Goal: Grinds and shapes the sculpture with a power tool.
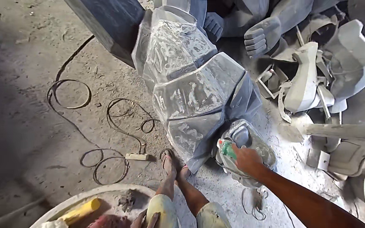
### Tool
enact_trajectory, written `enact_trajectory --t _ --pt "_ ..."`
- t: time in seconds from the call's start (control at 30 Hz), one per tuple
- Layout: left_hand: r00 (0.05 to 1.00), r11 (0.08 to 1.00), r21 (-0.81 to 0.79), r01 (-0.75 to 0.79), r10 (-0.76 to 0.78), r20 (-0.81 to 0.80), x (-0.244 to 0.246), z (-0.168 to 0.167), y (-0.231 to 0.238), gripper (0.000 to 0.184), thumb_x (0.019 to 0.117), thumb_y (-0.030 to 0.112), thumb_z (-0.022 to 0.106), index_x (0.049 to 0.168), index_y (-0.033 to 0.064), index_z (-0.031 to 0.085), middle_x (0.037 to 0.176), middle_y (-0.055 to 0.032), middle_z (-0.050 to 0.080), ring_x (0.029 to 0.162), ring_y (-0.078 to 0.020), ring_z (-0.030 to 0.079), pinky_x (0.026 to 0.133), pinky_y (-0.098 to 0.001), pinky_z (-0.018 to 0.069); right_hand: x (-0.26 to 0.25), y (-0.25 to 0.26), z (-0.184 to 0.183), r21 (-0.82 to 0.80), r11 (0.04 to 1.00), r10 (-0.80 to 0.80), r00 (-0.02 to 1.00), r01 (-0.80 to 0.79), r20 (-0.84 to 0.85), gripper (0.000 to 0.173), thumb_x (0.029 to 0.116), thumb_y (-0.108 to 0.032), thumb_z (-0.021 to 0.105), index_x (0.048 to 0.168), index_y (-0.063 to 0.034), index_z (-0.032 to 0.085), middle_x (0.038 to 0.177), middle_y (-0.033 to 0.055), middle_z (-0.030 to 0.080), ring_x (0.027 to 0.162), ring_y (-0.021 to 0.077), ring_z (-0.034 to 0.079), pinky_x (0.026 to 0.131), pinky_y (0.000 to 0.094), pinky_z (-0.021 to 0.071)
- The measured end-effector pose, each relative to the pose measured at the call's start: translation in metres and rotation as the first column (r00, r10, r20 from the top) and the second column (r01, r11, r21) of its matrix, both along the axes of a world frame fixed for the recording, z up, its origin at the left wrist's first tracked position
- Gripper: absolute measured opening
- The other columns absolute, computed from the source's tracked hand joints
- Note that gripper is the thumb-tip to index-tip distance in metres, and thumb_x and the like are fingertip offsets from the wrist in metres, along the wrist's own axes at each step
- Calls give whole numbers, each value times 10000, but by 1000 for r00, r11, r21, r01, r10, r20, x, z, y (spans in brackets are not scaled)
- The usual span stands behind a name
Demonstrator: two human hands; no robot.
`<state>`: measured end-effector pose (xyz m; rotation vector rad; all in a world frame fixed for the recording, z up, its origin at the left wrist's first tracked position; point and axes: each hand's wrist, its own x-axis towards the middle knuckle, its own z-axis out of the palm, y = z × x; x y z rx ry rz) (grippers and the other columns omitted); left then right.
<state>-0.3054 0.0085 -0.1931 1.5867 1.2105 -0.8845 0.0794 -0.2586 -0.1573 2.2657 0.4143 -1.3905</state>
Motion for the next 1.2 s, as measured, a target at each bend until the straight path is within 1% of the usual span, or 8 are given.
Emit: enact_trajectory --t 0.3,0.63,0.77,0.9,1.0,1.07,1.13,1.2 --pt "994 994 -13 108 -108 -20 -47 -19 3 748 943 540 631 1424 -23 520 1366 -289 581 1293 -403 569 1095 -578 438 57 8 8 31 980 -197 972 194 126 720 923 -492 636 1504 -133 405 1135 195 701 1075 387 686 894 597 541" --pt "999 991 -124 45 -46 -5 -52 -20 39 677 960 520 630 1402 12 557 1306 -267 633 1237 -401 613 1061 -596 465 -17 46 -1 -107 994 -15 998 21 57 760 895 -350 672 1555 -128 368 1206 221 681 1127 413 669 913 605 538" --pt "974 976 -23 214 -212 74 -40 -25 33 766 921 552 653 1415 -23 540 1396 -312 552 1289 -481 548 1080 -632 431 -17 14 6 73 970 -237 967 231 89 739 927 -449 647 1531 -109 391 1240 200 673 1173 364 657 993 578 517" --pt "894 918 -36 395 -375 244 16 -5 -24 926 826 623 744 1522 72 479 1568 -263 421 1430 -472 419 1127 -651 383 -25 -17 28 443 562 -754 653 698 -72 849 907 -458 750 1548 -66 352 1343 205 601 1137 283 662 958 473 568" --pt "823 885 -141 443 -339 455 76 24 -98 1150 712 532 877 1630 156 294 1684 -222 213 1525 -450 267 1176 -617 356 -42 -20 49 503 49 -890 266 863 -370 743 963 -296 694 1552 -102 284 1034 191 666 776 298 719 679 462 642" --pt "724 879 -73 471 -338 602 101 24 -159 1275 598 466 956 1645 252 260 1723 -167 114 1562 -437 170 1192 -633 315 -46 -26 55 445 -167 -839 111 880 -533 535 1031 -246 529 1482 -62 306 914 182 672 732 299 717 665 448 640" --pt "638 842 -19 539 -394 661 115 9 -205 1145 602 435 939 1593 290 385 1732 -107 127 1583 -416 84 1222 -658 221 -38 -33 56 407 -235 -787 73 883 -612 431 1050 -253 452 1399 -25 344 914 183 676 770 298 725 707 448 642" --pt "641 758 -79 648 -487 593 115 -8 -235 700 780 492 795 1385 181 629 1656 -97 357 1575 -404 140 1244 -664 93 -20 -41 59 439 -128 -794 173 890 -582 434 1037 -209 483 1416 -38 356 972 187 672 808 304 723 719 462 639"
